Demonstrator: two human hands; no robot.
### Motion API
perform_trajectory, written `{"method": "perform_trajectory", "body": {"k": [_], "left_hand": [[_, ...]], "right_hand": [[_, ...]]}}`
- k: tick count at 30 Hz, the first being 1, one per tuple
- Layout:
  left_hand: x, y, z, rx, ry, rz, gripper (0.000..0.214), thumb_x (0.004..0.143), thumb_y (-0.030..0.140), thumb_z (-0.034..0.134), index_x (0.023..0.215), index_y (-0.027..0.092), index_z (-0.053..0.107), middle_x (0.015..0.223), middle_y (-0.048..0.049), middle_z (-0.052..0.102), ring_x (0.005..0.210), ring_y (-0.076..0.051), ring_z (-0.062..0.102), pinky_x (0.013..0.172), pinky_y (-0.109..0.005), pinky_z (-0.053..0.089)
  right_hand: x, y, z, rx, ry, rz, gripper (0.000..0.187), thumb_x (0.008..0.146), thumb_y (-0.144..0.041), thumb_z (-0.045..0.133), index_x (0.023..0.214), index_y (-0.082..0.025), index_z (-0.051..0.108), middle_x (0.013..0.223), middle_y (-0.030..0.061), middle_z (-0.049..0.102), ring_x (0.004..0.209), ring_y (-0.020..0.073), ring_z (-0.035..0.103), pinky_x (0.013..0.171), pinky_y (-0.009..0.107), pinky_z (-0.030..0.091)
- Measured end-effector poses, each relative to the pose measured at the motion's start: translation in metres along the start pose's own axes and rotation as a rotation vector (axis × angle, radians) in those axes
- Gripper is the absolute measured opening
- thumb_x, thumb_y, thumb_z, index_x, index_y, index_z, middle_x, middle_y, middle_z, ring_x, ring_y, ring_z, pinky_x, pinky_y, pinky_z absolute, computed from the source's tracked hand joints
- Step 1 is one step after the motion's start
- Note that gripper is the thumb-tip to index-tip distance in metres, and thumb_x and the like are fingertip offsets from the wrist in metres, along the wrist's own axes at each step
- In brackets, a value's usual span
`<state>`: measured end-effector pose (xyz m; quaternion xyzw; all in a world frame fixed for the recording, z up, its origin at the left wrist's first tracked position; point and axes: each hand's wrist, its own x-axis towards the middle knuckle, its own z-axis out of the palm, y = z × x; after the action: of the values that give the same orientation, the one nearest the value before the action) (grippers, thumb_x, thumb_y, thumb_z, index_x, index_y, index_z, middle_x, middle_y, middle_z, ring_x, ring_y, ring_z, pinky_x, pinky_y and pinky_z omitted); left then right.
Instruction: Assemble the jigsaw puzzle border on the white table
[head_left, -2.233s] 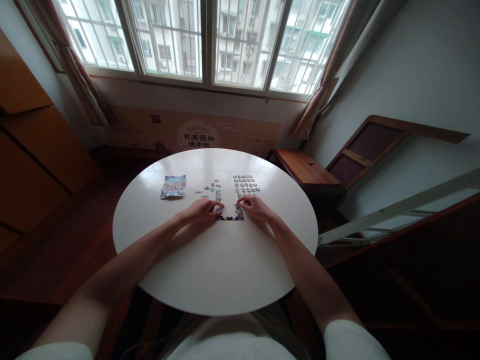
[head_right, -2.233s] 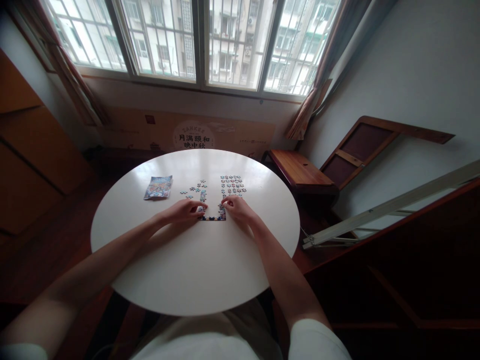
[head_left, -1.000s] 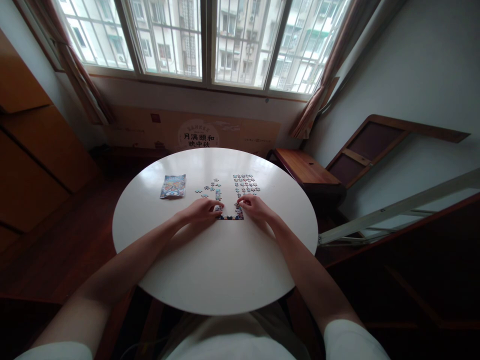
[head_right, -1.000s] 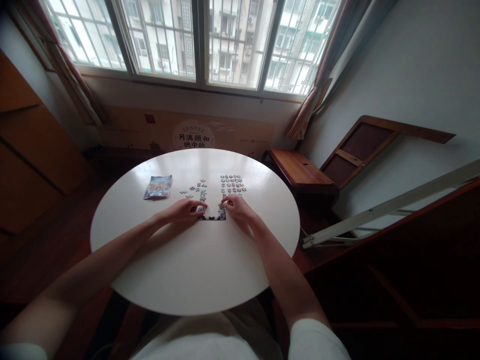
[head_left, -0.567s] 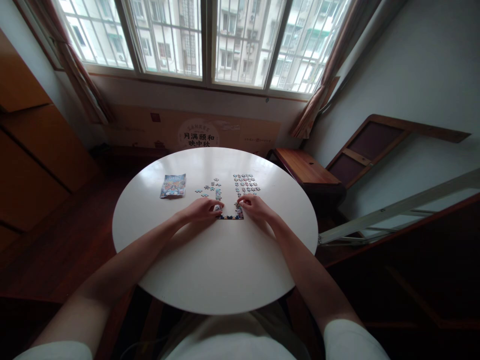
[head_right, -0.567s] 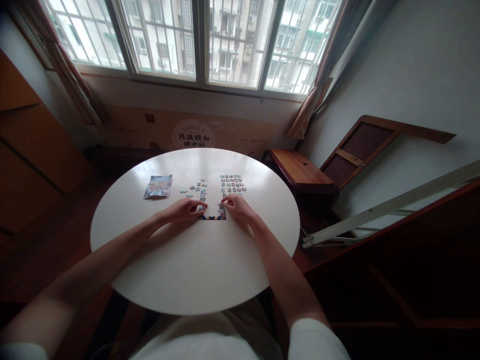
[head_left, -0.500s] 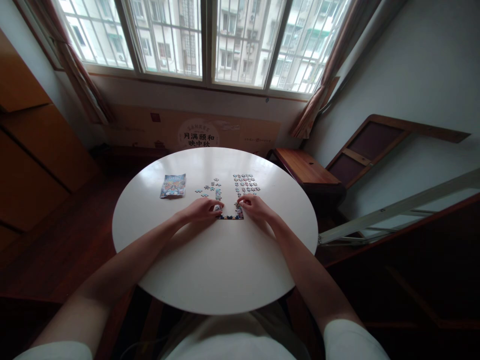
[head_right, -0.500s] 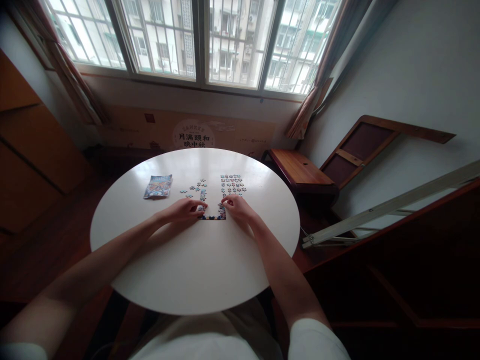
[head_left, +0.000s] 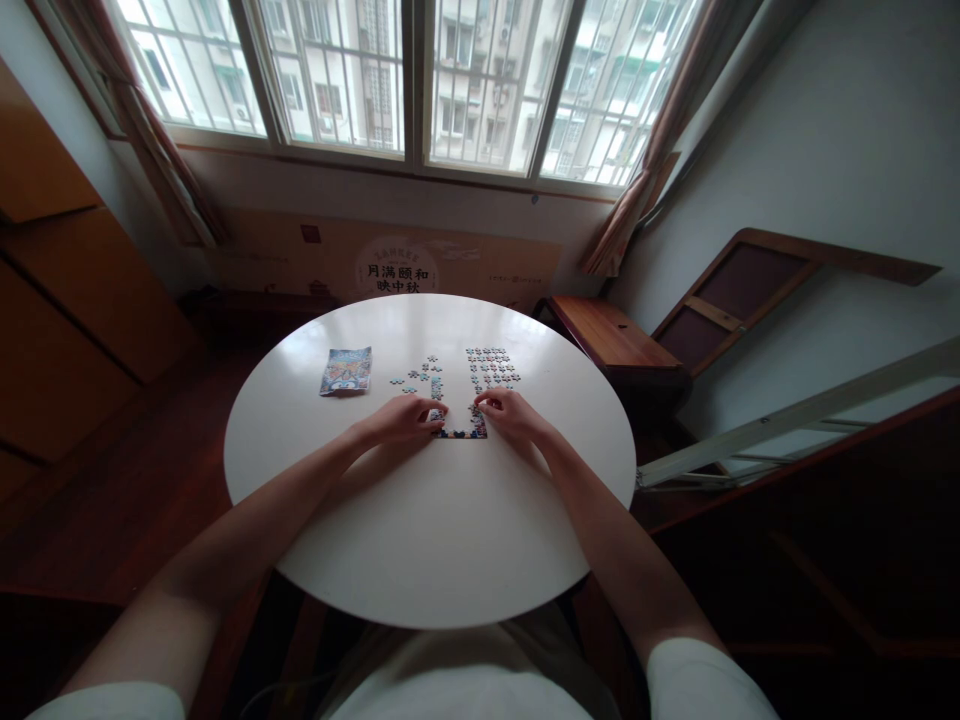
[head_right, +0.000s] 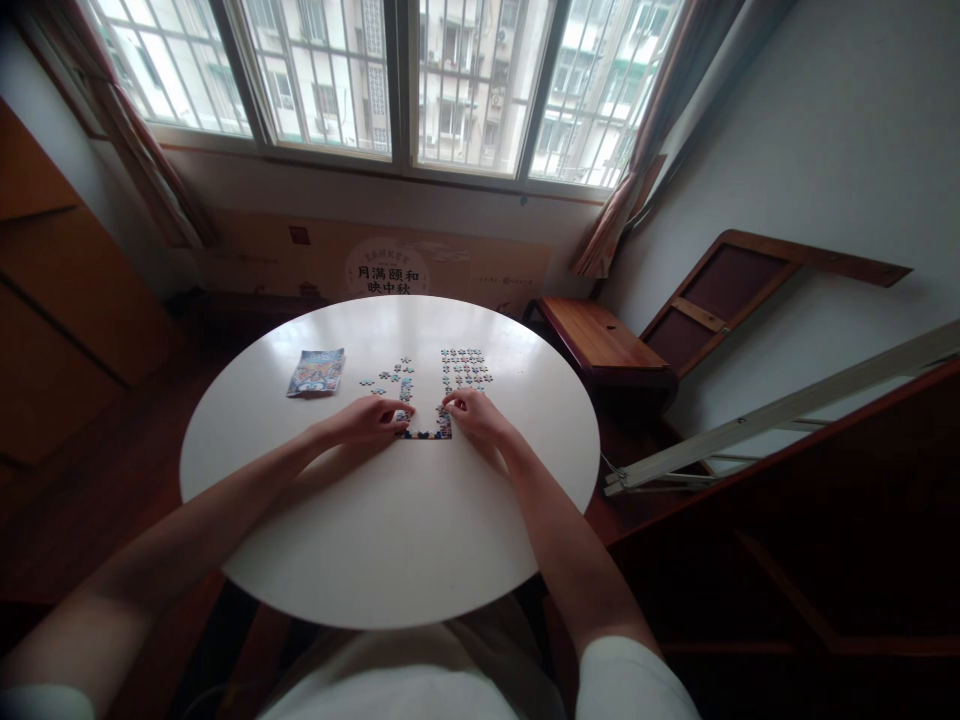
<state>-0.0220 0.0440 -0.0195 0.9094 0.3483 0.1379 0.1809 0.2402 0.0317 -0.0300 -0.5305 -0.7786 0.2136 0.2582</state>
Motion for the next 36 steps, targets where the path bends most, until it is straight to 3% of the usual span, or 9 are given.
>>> {"method": "perform_trajectory", "body": {"k": [36], "left_hand": [[0.0004, -0.0003, 0.0008, 0.001, 0.007, 0.005, 0.040, 0.086, 0.044, 0.052, 0.113, 0.020, 0.068, 0.059, 0.0026, 0.058, 0.055, -0.010, 0.050, 0.059, -0.020, 0.033]], "right_hand": [[-0.0002, -0.0019, 0.0007, 0.006, 0.012, -0.002, 0.026, 0.081, -0.026, 0.053, 0.094, -0.015, 0.073, 0.073, 0.0027, 0.061, 0.066, 0.0129, 0.050, 0.065, 0.024, 0.037]]}}
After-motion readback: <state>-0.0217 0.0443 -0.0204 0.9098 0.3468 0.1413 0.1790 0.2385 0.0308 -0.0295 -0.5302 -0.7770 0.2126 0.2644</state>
